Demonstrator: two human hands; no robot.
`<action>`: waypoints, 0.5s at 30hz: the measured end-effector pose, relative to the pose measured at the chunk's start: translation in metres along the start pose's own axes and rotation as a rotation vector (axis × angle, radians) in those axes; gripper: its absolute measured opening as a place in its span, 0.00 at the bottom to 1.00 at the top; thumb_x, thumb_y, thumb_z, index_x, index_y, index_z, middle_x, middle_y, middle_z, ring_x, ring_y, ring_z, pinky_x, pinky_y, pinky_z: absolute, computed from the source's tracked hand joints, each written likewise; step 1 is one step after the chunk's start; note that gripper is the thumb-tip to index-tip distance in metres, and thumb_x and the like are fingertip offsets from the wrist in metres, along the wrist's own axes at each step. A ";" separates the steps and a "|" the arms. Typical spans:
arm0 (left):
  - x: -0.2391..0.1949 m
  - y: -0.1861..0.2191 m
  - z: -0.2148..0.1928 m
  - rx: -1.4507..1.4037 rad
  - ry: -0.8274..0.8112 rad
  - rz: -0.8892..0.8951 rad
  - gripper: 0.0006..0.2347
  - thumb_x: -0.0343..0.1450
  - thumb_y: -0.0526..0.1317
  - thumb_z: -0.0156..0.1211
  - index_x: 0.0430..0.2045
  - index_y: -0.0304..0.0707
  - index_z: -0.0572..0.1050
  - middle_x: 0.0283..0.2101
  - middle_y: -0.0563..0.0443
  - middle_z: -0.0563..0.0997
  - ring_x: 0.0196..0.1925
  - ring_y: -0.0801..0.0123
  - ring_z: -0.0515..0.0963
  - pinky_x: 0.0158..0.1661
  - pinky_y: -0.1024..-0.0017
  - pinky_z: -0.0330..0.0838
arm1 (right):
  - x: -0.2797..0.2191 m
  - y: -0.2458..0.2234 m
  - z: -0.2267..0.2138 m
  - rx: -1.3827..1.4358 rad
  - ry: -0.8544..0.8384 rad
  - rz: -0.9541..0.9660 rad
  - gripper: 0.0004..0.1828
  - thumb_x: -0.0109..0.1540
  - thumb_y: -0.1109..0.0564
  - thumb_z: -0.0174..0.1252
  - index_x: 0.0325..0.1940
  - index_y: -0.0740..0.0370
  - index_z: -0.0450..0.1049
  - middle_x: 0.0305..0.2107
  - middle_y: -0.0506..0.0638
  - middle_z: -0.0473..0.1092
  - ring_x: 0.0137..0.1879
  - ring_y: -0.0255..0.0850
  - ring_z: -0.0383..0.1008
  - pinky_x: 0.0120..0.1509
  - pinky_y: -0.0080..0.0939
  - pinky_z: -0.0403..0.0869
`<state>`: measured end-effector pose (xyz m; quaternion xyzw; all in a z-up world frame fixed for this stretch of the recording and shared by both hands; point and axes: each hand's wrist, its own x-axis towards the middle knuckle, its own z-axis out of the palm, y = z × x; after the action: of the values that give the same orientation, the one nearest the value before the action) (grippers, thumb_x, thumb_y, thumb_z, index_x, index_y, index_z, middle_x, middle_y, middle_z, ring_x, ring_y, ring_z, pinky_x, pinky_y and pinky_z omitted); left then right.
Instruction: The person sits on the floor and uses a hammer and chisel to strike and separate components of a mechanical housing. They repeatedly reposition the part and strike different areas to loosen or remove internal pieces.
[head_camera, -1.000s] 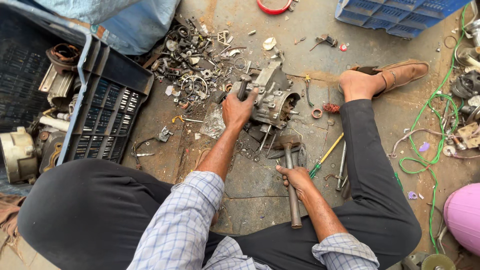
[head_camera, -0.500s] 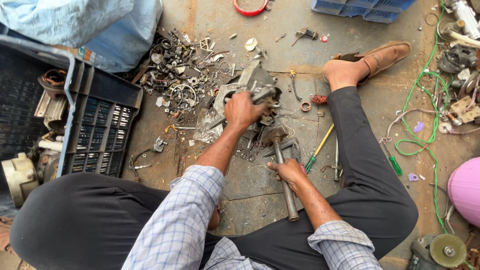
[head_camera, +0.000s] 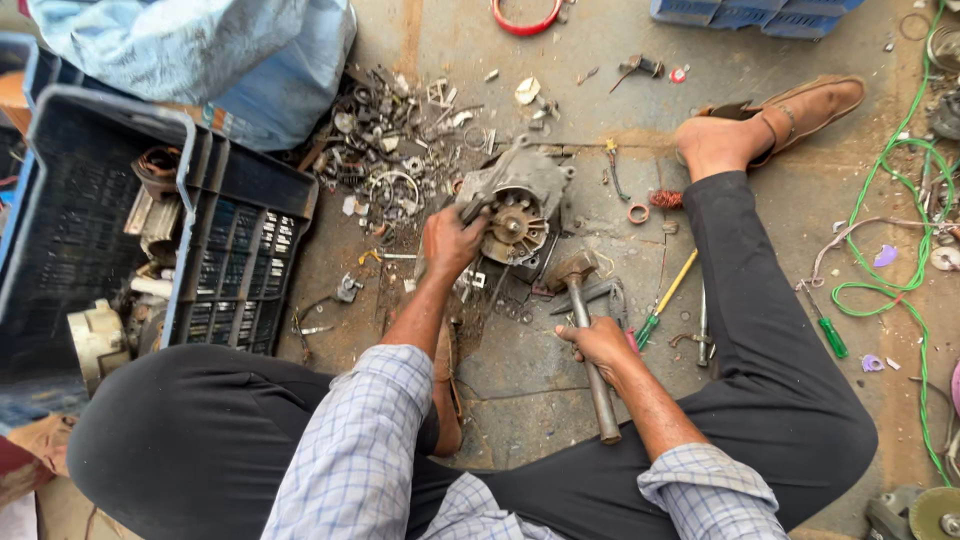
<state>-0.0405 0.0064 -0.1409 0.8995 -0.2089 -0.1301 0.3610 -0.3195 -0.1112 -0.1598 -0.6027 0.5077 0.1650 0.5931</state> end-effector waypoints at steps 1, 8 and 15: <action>-0.001 0.000 0.006 0.026 0.034 0.103 0.15 0.69 0.54 0.64 0.34 0.42 0.85 0.26 0.47 0.84 0.24 0.66 0.79 0.30 0.59 0.74 | -0.001 0.001 -0.002 -0.035 0.006 0.013 0.23 0.58 0.51 0.70 0.40 0.76 0.73 0.20 0.52 0.68 0.22 0.37 0.67 0.26 0.39 0.65; 0.017 -0.003 0.011 -0.025 -0.069 0.094 0.13 0.72 0.52 0.60 0.31 0.42 0.82 0.23 0.52 0.81 0.22 0.71 0.77 0.26 0.61 0.73 | -0.002 -0.007 -0.002 0.016 -0.012 0.012 0.22 0.57 0.53 0.71 0.41 0.74 0.72 0.19 0.51 0.68 0.22 0.36 0.67 0.26 0.38 0.66; 0.010 -0.009 0.011 -0.115 0.018 -0.028 0.20 0.76 0.56 0.57 0.21 0.39 0.77 0.16 0.54 0.75 0.17 0.71 0.70 0.23 0.62 0.67 | -0.002 -0.005 -0.001 -0.047 -0.004 0.008 0.21 0.57 0.51 0.70 0.38 0.73 0.73 0.19 0.51 0.68 0.22 0.36 0.67 0.26 0.38 0.66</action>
<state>-0.0334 0.0014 -0.1556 0.8813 -0.1851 -0.1388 0.4121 -0.3165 -0.1127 -0.1549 -0.6139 0.5050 0.1806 0.5793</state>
